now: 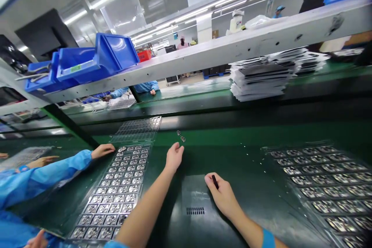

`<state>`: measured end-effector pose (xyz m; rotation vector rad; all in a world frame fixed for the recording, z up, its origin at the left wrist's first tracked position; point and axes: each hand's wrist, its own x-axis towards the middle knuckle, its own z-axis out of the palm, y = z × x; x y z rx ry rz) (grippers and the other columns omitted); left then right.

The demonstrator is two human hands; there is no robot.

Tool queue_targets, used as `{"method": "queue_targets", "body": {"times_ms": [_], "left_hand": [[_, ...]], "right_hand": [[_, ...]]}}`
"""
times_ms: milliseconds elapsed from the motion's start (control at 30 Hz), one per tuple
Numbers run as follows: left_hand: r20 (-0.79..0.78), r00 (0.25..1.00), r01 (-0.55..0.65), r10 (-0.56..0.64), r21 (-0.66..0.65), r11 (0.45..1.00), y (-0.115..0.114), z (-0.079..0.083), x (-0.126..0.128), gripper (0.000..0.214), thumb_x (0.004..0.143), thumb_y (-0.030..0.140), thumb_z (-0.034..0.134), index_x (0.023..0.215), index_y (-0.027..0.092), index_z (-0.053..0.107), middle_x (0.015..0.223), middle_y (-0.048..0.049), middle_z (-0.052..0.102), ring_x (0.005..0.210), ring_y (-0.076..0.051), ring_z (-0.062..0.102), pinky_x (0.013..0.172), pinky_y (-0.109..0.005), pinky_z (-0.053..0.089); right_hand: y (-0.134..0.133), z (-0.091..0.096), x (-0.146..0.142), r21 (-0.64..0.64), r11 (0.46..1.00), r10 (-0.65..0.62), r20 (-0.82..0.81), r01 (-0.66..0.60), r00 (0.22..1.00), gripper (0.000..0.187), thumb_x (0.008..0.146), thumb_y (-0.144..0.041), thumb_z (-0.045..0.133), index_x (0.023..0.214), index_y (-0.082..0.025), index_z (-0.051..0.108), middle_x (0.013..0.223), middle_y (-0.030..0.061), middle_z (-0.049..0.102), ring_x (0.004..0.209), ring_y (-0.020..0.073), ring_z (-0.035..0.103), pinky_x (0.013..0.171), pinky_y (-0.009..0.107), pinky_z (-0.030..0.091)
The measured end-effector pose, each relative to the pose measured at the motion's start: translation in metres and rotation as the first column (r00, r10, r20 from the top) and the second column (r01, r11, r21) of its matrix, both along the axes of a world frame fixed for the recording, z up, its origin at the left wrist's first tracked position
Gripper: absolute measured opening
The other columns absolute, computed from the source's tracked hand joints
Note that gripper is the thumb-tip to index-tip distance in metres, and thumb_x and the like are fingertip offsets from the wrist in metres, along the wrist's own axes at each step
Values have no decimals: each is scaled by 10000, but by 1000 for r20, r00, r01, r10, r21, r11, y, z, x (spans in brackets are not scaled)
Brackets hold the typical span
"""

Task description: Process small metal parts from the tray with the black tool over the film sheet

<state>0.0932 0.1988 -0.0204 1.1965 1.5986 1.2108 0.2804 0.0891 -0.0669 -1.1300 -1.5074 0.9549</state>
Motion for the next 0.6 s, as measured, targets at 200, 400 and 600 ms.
{"method": "queue_targets", "body": {"times_ms": [200, 400, 600], "left_hand": [[-192, 975, 116, -115, -7, 993, -138, -15, -21, 221, 813, 352, 637, 910, 159, 685, 858, -40, 684, 799, -173, 624, 763, -264, 480], [-407, 913, 15, -27, -33, 999, -234, -23, -53, 266, 916, 375, 496, 819, 188, 657, 796, -39, 647, 760, -178, 584, 712, -265, 427], [-453, 891, 0, 7, 17, 1000, -272, -25, -67, 332, 948, 386, 442, 779, 191, 652, 745, -45, 616, 731, -177, 570, 696, -273, 402]], "right_hand": [[-1, -8, 4, -15, 1000, -5, 64, 6, 998, 520, 944, -627, 415, 820, -171, 633, 646, 16, 574, 580, 197, 527, 532, 246, 403], [2, -24, 10, -88, 996, 6, 191, 11, 982, 479, 858, -625, 444, 847, -198, 662, 763, 36, 665, 731, 252, 622, 567, 258, 460], [4, -17, 13, -201, 976, -30, 228, 78, 973, 486, 684, -660, 511, 796, -233, 714, 848, 95, 700, 845, 329, 647, 631, 336, 503]]}}
